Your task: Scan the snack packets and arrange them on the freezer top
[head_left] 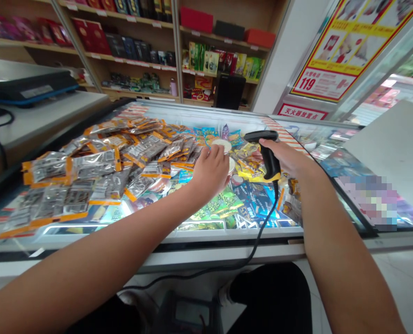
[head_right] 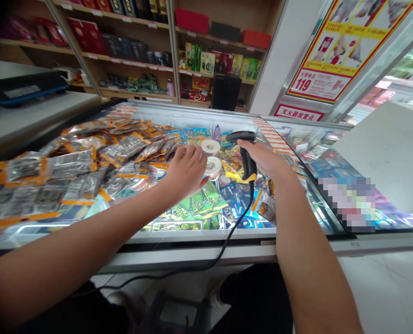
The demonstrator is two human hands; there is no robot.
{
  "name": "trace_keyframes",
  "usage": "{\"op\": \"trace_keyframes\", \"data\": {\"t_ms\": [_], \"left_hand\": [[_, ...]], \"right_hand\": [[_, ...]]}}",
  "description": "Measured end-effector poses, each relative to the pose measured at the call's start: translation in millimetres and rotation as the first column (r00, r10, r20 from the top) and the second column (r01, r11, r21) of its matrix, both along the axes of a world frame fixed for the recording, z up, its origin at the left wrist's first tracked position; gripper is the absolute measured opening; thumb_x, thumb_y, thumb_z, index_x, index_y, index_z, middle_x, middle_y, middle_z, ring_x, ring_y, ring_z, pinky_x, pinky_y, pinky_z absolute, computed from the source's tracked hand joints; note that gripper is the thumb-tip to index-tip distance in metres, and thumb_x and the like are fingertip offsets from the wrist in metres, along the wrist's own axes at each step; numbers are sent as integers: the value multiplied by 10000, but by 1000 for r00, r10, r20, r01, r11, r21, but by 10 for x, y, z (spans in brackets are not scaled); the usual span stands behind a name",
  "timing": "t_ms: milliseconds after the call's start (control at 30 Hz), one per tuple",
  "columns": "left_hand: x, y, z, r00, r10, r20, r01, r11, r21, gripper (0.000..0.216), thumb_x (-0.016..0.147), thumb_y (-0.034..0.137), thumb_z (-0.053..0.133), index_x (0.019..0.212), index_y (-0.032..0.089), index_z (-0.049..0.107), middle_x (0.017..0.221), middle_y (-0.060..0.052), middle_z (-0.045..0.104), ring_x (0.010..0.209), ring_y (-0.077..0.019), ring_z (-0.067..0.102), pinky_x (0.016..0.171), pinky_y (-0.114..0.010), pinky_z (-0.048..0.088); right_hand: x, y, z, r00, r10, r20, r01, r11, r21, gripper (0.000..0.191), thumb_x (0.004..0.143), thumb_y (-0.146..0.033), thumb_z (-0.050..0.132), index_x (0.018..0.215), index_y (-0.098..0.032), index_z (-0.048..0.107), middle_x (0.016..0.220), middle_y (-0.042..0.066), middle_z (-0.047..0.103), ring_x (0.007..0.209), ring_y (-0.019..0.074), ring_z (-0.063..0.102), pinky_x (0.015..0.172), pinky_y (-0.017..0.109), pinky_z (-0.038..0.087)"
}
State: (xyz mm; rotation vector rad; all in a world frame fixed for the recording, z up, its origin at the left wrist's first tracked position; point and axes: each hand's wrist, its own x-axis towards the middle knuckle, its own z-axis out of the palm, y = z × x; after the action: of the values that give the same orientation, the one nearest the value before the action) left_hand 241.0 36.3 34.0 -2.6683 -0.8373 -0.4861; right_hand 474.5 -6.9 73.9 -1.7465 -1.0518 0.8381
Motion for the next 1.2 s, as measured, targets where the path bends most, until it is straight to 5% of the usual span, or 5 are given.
{"op": "trace_keyframes", "data": {"t_ms": [400, 633, 900, 1067, 1200], "left_hand": [[124, 124, 38, 962, -262, 82, 273, 945, -180, 287, 1019, 213, 406, 1190, 167, 632, 1132, -109, 705, 1083, -249, 618, 927, -404, 422], [123, 25, -29, 923, -383, 16, 375, 892, -254, 706, 880, 698, 579, 1350, 172, 567, 1341, -134, 634, 1244, -315, 559, 1031, -450, 420], [197, 35, -19, 954, -297, 28, 295, 925, -241, 361, 1063, 339, 351, 1160, 131, 630, 994, -126, 728, 935, -242, 684, 844, -398, 499], [110, 111, 2, 969, -97, 229, 170, 930, -326, 550, 1018, 212, 397, 1537, 94, 261, 1435, -227, 551, 1106, -232, 655, 850, -347, 547], [-25, 81, 93, 978, -206, 33, 207, 939, -276, 424, 957, 188, 484, 1370, 101, 518, 1550, -219, 413, 1296, -297, 561, 988, -374, 523]], "right_hand": [[-139, -15, 200, 930, -128, -346, 187, 972, 141, 283, 917, -510, 575, 894, -232, 621, 789, 61, 704, 690, 213, 705, 627, 336, 602], [-109, -50, 246, 955, -147, -259, 197, 965, 176, 381, 884, -611, 565, 938, -240, 629, 817, 78, 718, 718, 237, 710, 587, 339, 589], [-90, -67, 252, 947, -129, -293, 200, 953, 229, 357, 887, -592, 582, 893, -238, 617, 787, 60, 704, 729, 213, 700, 657, 326, 585], [-97, -103, 271, 905, -57, -421, 217, 913, 345, 295, 945, -483, 555, 849, -210, 611, 699, 24, 641, 651, 147, 635, 642, 269, 558], [-84, -107, 272, 900, -27, -435, 167, 943, 289, 274, 937, -492, 572, 870, -230, 614, 619, -3, 570, 539, 140, 567, 525, 264, 511]]}}
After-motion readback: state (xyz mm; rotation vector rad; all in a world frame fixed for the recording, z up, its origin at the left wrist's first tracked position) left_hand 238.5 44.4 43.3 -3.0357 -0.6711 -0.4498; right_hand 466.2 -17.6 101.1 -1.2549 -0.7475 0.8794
